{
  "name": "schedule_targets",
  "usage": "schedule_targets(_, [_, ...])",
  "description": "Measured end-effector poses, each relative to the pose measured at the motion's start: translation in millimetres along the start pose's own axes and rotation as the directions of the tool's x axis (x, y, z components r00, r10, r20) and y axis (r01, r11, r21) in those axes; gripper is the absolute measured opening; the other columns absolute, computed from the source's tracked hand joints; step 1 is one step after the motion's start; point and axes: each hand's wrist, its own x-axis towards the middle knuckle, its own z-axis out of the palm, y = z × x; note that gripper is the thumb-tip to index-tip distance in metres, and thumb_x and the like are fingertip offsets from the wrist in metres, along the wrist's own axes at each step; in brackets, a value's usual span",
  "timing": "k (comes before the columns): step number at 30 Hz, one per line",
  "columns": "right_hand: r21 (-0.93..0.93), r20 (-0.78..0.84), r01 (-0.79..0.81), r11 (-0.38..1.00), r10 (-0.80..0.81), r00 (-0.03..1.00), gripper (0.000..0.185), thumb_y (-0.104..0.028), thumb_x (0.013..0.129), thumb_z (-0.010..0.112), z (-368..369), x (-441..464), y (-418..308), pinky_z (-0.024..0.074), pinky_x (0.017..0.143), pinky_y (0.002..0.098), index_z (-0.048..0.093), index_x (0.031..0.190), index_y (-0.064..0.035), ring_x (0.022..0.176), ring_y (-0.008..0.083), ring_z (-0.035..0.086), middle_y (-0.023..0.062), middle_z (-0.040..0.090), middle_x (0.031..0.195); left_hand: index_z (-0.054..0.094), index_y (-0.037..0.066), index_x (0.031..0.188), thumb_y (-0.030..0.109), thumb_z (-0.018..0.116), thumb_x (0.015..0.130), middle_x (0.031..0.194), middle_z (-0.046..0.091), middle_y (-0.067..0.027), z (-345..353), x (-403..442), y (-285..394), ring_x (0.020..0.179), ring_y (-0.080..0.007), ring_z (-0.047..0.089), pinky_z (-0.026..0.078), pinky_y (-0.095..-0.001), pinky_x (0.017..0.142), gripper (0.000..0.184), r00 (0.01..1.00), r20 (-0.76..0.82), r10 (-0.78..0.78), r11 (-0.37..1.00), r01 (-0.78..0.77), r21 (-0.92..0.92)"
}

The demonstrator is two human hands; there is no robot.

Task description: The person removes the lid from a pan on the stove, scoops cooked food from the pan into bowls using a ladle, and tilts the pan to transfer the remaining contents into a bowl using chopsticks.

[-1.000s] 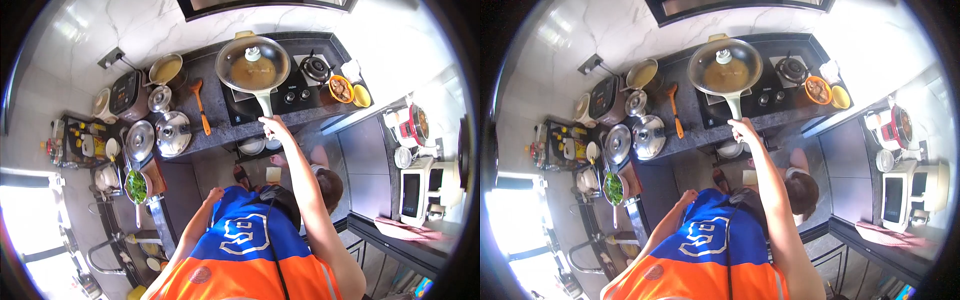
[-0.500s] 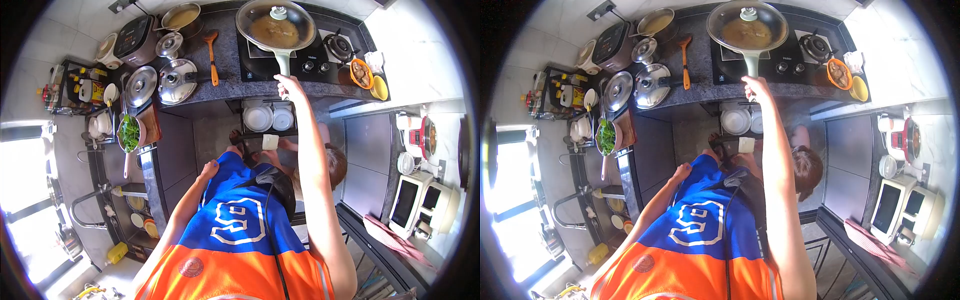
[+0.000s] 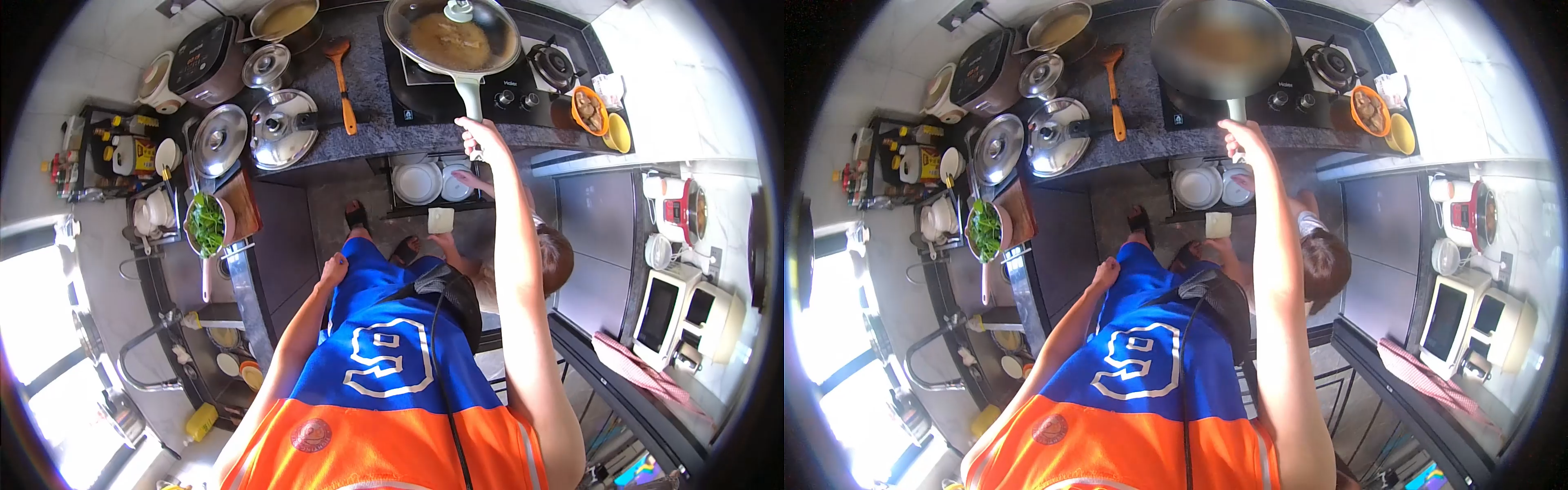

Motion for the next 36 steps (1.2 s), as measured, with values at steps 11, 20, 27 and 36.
schedule_targets(11, [-0.042, -0.107, -0.072, 0.997, 0.067, 0.992, 0.023, -0.02, 0.084, 0.064, 6.7, -6.2, -4.1, 0.0295, 0.035, 0.0207, 0.046, 0.071, -0.0151, 0.039, 0.0023, 0.036, -0.0086, 0.04, 0.052, 0.063, 0.007, 0.091, 0.03, 0.047, 0.084, 0.091, 0.063, -0.0222, -72.4, 92.5, -38.5, 0.091, -0.0405, 0.059, 0.048, -0.0471, 0.08, 0.028, 0.978, 0.197, 0.065, 0.992, -0.085, 0.095])
schedule_targets(20, [0.026, -0.137, -0.076, 0.997, 0.078, 0.988, 0.026, -0.017, 0.083, 0.064, 27.8, -19.0, -10.2, 0.0305, 0.034, 0.0226, 0.045, 0.066, -0.0132, 0.038, 0.0034, 0.038, -0.0063, 0.042, 0.051, 0.058, 0.006, 0.094, 0.021, 0.053, 0.084, 0.086, 0.063, -0.0176, -116.1, 130.4, 51.9, 0.083, -0.0347, 0.062, 0.048, -0.0427, 0.072, 0.019, 0.757, 0.445, 0.478, 0.859, -0.508, -0.057])
schedule_targets(27, [-0.118, -0.178, -0.082, 0.99, 0.06, 0.982, 0.028, -0.019, 0.082, 0.063, 22.1, -8.1, -8.3, 0.0343, 0.036, 0.0261, 0.044, 0.064, -0.0128, 0.037, 0.0057, 0.038, -0.0045, 0.041, 0.049, 0.045, 0.002, 0.115, 0.002, 0.054, 0.085, 0.088, 0.057, -0.0111, -263.3, -3.3, 344.6, 0.076, -0.0211, 0.056, 0.046, -0.0331, 0.072, 0.031, 0.364, 0.074, 0.928, 0.344, -0.764, -0.546])
schedule_targets(36, [-0.054, -0.088, -0.059, 0.997, 0.054, 0.995, 0.028, -0.02, 0.083, 0.063, 14.1, -7.7, -9.1, 0.036, 0.037, 0.0269, 0.042, 0.067, -0.01, 0.039, 0.0067, 0.04, -0.0024, 0.043, 0.052, 0.059, -0.001, 0.083, 0.01, 0.057, 0.077, 0.081, 0.061, -0.012, -342.8, -114.9, 467.4, 0.064, -0.0245, 0.053, 0.043, -0.0385, 0.062, 0.012, -0.175, -0.551, 0.816, -0.508, -0.671, -0.54])
